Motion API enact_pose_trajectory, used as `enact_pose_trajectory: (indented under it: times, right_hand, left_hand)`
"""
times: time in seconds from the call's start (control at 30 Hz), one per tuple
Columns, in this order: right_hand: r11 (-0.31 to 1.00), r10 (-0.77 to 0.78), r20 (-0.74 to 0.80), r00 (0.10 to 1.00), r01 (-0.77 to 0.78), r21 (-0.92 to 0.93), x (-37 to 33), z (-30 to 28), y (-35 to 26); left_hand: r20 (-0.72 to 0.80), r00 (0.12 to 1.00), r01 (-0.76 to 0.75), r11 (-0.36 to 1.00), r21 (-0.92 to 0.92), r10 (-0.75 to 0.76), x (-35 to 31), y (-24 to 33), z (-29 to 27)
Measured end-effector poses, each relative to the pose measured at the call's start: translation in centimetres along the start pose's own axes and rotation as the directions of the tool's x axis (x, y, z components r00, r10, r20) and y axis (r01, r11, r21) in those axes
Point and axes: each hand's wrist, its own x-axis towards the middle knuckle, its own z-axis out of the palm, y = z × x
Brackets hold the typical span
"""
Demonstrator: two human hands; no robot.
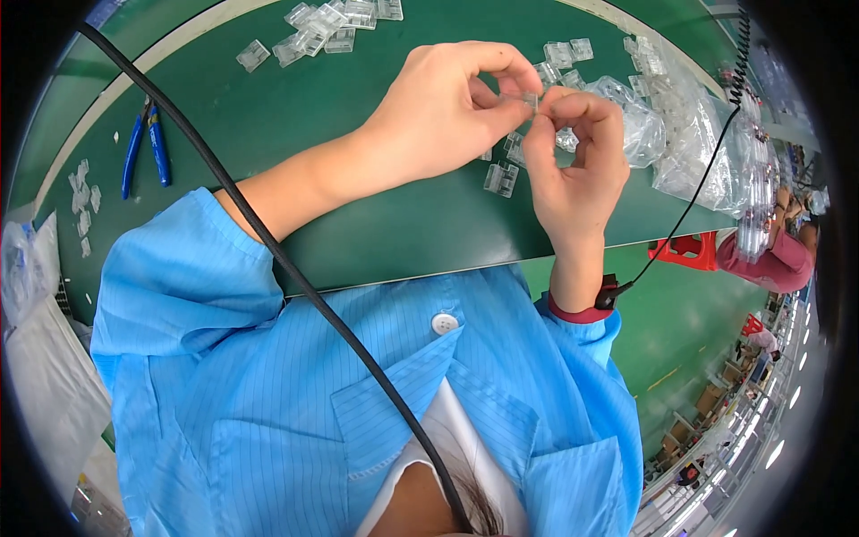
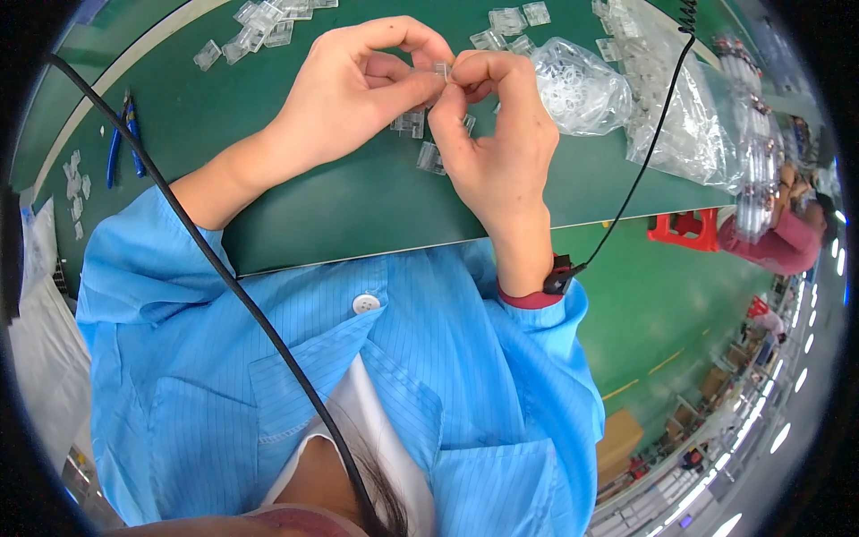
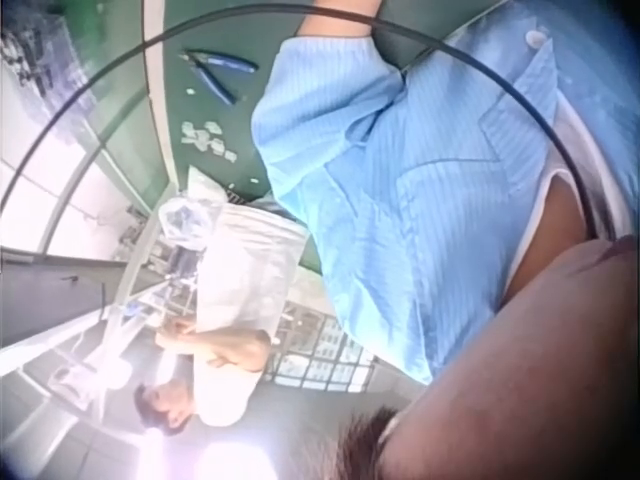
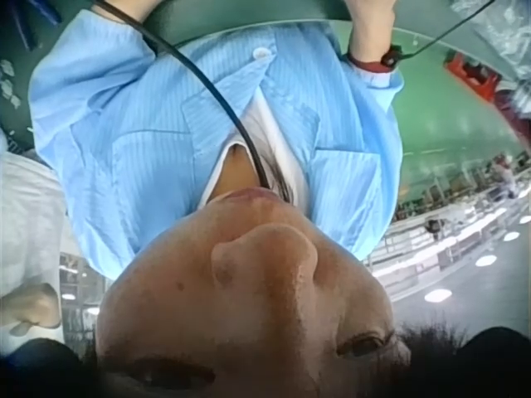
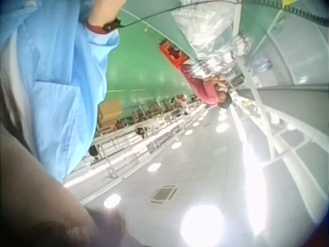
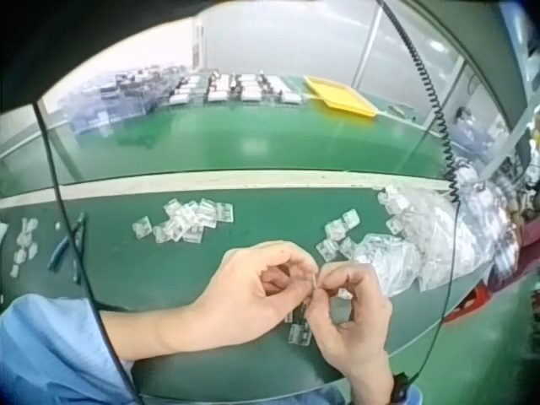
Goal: The person inspects and sorts small clear plastic connectors on a workbench by hand.
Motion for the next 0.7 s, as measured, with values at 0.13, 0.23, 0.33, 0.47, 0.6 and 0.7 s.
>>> enact_pose_trajectory:
  times: [0.13,0.23,0.33,0.47,0.6,0.7]
  right_hand:
    - [0.971,-0.19,0.107,0.976,0.203,-0.127,0.0,-0.5,-0.6]
    - [0.958,-0.179,0.087,0.98,0.194,-0.213,-0.4,-0.8,0.2]
    - [0.981,-0.145,0.062,0.988,0.152,-0.122,-0.2,-0.6,0.7]
    - [1.0,-0.004,0.014,1.0,0.004,-0.013,-0.1,-0.6,0.7]
    - [1.0,-0.001,-0.003,1.0,0.001,0.014,0.1,-0.3,1.2]
    - [0.999,-0.046,-0.004,0.999,0.046,0.019,0.4,-0.4,1.1]
  left_hand:
    - [0.018,0.988,0.151,0.918,-0.367,-0.155,0.4,-0.2,-0.4]
    - [0.152,0.953,0.298,0.715,-0.632,-0.262,0.5,-0.4,-0.6]
    - [0.243,0.927,0.371,0.608,-0.702,-0.285,0.6,-0.6,-0.9]
    - [0.259,0.93,0.366,0.606,-0.706,-0.261,0.6,-0.7,-1.0]
    - [0.301,0.919,0.395,0.592,-0.702,-0.256,0.8,-0.8,-1.1]
    - [0.318,0.92,0.393,0.555,-0.733,-0.23,1.0,-0.8,-1.2]
